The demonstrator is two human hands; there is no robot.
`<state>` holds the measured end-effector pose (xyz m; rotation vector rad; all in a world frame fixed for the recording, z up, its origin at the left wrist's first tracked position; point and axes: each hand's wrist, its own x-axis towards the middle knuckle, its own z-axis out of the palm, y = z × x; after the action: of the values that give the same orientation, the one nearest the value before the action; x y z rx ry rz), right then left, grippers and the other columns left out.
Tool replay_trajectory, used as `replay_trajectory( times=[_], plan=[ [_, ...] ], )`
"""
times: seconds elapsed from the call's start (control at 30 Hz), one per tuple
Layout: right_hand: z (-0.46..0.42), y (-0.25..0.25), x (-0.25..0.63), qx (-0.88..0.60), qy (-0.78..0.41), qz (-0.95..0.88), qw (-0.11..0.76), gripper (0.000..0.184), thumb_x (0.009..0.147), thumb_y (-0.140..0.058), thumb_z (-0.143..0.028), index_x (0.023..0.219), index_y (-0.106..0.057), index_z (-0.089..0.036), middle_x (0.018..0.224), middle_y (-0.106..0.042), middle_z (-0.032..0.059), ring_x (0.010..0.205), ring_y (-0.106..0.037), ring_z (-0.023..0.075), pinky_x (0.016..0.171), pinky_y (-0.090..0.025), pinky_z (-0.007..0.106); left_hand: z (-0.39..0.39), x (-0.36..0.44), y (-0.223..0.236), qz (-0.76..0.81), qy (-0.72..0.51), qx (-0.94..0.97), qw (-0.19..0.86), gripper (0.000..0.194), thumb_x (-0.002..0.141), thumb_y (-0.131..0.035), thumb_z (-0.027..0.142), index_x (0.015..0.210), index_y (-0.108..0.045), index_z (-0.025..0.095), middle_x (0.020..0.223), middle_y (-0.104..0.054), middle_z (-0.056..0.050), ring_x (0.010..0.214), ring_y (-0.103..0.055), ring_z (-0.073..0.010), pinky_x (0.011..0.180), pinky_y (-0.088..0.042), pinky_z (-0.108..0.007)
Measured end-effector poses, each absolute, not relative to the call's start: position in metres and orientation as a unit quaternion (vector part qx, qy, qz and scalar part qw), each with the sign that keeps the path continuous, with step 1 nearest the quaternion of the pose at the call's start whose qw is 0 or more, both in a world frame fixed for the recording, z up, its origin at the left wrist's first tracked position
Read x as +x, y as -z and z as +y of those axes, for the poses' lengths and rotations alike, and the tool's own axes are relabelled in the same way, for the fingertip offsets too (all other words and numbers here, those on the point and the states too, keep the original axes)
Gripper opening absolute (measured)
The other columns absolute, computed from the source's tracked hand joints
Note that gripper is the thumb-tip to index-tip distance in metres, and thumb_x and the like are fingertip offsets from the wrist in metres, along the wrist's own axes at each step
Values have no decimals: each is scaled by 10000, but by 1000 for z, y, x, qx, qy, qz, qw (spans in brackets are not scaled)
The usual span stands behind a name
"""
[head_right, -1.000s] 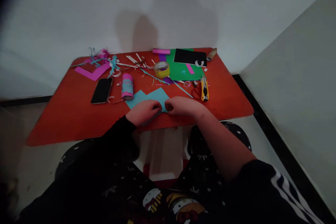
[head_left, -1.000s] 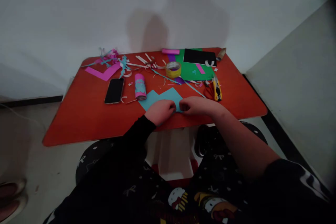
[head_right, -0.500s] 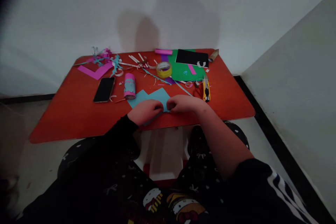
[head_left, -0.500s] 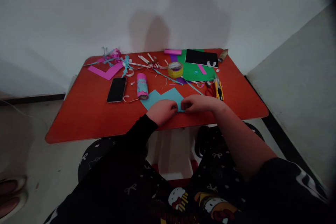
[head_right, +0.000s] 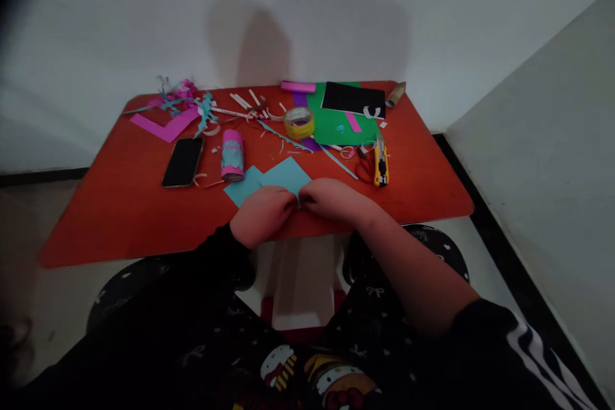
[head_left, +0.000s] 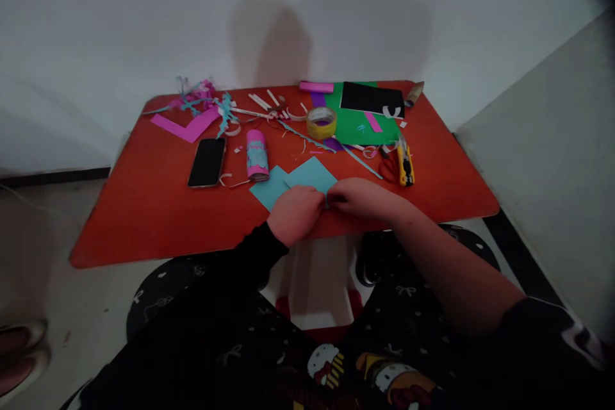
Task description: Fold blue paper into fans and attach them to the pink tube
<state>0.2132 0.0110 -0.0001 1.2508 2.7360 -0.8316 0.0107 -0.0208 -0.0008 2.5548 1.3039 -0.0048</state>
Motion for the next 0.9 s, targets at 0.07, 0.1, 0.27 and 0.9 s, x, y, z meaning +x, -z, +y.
replay_trajectory(
  times=[0.07,0.1,0.27,0.9],
  plan=[
    [16,-1,213,405,296,865,14,210,858,-580,-189,962,-762,-210,959,-769,58,851,-639,201,704,-376,277,-19,10,2,449,-3,882,141,266,1003,-460,231,955,-710,156,991,-728,-120,994,-655,-261,917,-477,-372],
    [18,-2,213,407,310,859,16,209,852,-585,-186,961,-761,-211,950,-768,51,839,-636,194,698,-376,272,-18,9,3,451,-9,880,147,256,1000,-471,241,954,-710,159,989,-732,-116,989,-656,-261,908,-477,-370],
    [22,-8,213,417,335,844,40,152,850,-612,-231,929,-741,-226,900,-745,29,780,-606,174,660,-355,266,-13,5,4,463,-39,863,198,214,980,-518,283,982,-715,197,982,-752,-83,935,-672,-240,831,-480,-335],
    [11,-1,230,385,312,868,-20,235,881,-569,-183,1073,-691,-242,1061,-713,44,911,-632,194,773,-414,270,-6,5,3,478,-49,834,272,189,928,-534,243,977,-715,219,997,-760,-53,928,-675,-224,819,-479,-313]
  ],
)
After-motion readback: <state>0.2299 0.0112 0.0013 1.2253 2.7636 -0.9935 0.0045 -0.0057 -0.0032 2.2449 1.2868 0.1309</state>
